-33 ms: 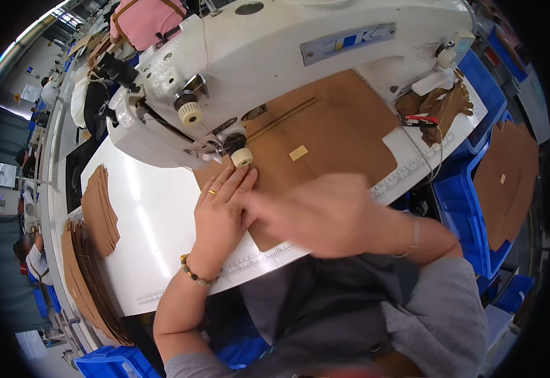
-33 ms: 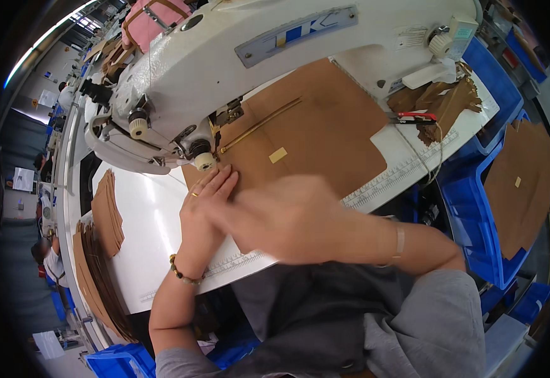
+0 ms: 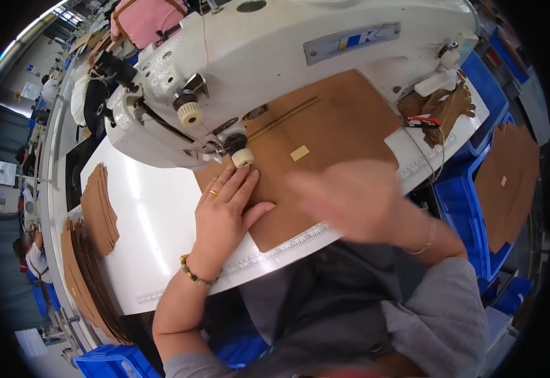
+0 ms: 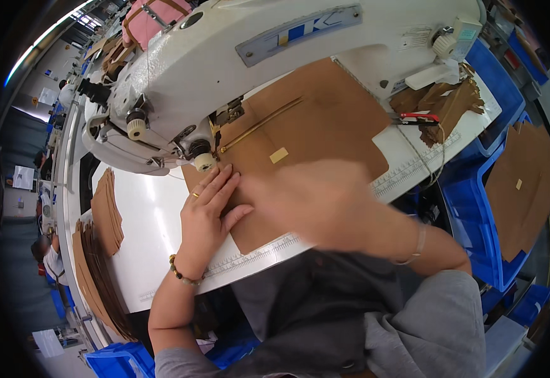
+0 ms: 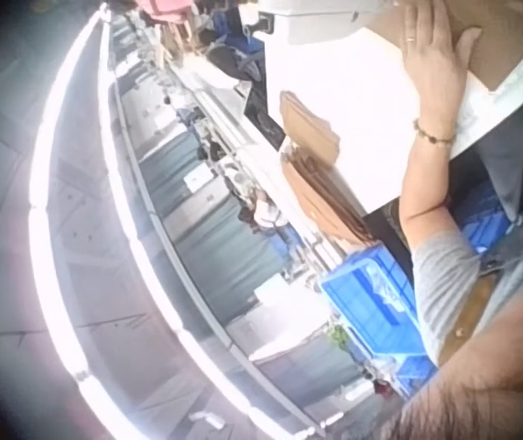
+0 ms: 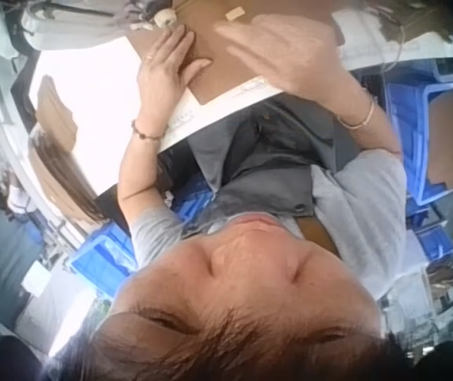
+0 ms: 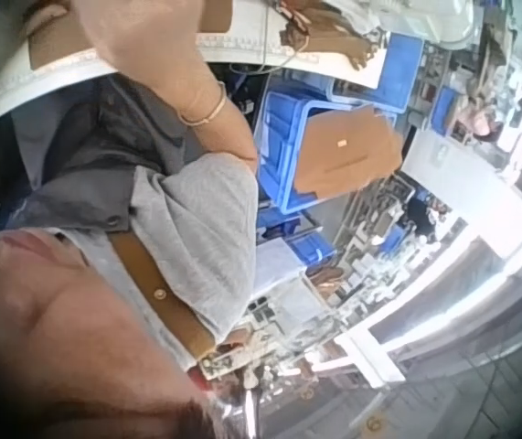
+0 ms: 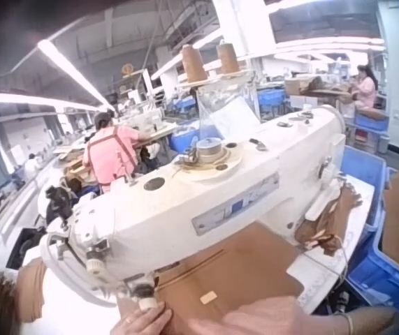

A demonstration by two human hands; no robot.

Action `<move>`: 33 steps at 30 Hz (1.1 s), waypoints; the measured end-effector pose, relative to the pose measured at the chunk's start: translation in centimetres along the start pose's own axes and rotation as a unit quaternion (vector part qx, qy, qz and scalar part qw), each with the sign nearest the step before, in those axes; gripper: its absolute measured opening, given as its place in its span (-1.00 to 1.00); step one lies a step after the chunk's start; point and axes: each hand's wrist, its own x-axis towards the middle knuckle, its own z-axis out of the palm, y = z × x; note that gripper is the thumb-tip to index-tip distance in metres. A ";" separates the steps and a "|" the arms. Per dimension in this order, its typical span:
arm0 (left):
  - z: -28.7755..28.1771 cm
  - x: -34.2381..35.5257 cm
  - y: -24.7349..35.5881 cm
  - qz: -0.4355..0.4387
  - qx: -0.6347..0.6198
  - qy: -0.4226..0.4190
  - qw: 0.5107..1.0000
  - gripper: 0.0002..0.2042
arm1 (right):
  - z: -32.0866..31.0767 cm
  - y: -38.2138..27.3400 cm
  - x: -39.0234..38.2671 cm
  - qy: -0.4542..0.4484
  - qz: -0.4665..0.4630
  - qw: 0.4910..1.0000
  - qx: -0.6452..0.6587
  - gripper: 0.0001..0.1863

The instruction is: The recorder is sewing a zipper onto a piece of leather using an industrial sewing machine in a workshop.

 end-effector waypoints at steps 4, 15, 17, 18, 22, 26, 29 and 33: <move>-0.2 0.0 0.2 -0.023 -0.011 -0.020 0.999 -0.43 | -7.6 8.1 -6.7 -0.014 0.168 0.960 -0.224 -0.76; -4.0 -8.6 5.9 -0.040 -0.034 -0.103 0.993 -0.36 | -11.1 14.2 -10.7 -0.176 0.160 0.922 -0.305 -0.70; -4.3 -10.7 7.4 -0.041 -0.055 -0.098 0.993 -0.37 | -12.1 14.5 -10.3 -0.174 0.195 0.909 -0.324 -0.68; -4.3 -11.2 7.9 -0.057 -0.049 -0.093 0.993 -0.30 | -12.5 14.4 -9.9 -0.148 0.234 0.901 -0.333 -0.69; -2.7 -11.8 7.4 -0.053 -0.069 -0.024 0.996 -0.39 | -13.1 11.9 -7.2 -0.084 0.286 0.908 -0.296 -0.69; -1.3 -13.1 6.9 -0.041 -0.041 0.016 0.998 -0.46 | -5.2 5.7 -3.4 -0.162 0.237 0.957 -0.043 -0.65; -0.8 -13.1 6.8 -0.035 -0.043 0.034 0.998 -0.51 | -0.1 3.1 -1.7 -0.258 0.128 0.957 0.016 -0.66; -0.6 -12.9 7.1 -0.026 -0.036 0.042 0.998 -0.53 | 5.1 1.1 0.2 -0.256 0.000 0.967 0.009 -0.79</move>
